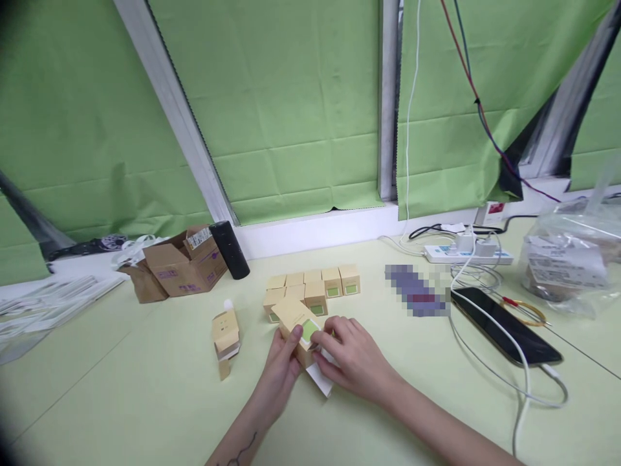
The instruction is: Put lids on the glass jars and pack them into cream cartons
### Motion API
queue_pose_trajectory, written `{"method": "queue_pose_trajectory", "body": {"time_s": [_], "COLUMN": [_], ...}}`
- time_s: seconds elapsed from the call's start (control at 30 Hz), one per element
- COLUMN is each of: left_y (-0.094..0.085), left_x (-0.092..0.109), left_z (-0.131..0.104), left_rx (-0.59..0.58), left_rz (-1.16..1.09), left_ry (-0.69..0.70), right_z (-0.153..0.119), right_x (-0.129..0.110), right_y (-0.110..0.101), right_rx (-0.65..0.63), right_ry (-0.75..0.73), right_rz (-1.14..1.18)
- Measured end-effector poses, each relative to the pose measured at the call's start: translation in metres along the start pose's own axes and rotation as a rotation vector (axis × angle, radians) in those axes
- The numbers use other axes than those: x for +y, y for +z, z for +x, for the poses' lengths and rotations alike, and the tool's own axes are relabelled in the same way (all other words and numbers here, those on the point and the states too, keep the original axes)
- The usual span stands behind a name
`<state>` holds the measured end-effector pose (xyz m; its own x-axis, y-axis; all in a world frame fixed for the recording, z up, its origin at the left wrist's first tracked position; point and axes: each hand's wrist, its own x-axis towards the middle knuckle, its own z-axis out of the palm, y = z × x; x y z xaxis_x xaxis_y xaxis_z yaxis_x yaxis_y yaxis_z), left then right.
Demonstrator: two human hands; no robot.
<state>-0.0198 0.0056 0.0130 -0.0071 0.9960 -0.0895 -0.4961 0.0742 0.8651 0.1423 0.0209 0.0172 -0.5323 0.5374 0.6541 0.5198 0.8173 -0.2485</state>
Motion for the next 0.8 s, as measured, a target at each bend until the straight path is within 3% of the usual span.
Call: {"method": "queue_pose_trajectory", "body": {"time_s": [0.13,0.33,0.4,0.53,0.6,0.8], "left_y": [0.0,0.003,0.005,0.01,0.011,0.016], "left_x": [-0.001,0.003,0.006,0.011,0.013,0.011], "left_z": [0.001,0.004,0.003,0.0,-0.001,-0.002], "left_rx": [-0.069,-0.01,-0.017,0.037,0.096,0.203], "left_rz": [-0.07,-0.101,-0.074,0.004,0.029,0.196], "left_ry": [0.002,0.04,0.08,0.187,0.234,0.303], "right_z": [0.002,0.002,0.002,0.004,0.005,0.007], "right_x": [0.003,0.009,0.007,-0.005,-0.01,-0.014], "right_y": [-0.003,-0.003,-0.003,-0.004,-0.002,0.007], "right_rx": [0.022,0.168,0.148,-0.01,-0.017,0.007], "right_ry": [0.011,0.131,0.166,0.266,0.336,0.772], "right_rz": [-0.002,0.009,0.047,0.478,0.653,1.316]}}
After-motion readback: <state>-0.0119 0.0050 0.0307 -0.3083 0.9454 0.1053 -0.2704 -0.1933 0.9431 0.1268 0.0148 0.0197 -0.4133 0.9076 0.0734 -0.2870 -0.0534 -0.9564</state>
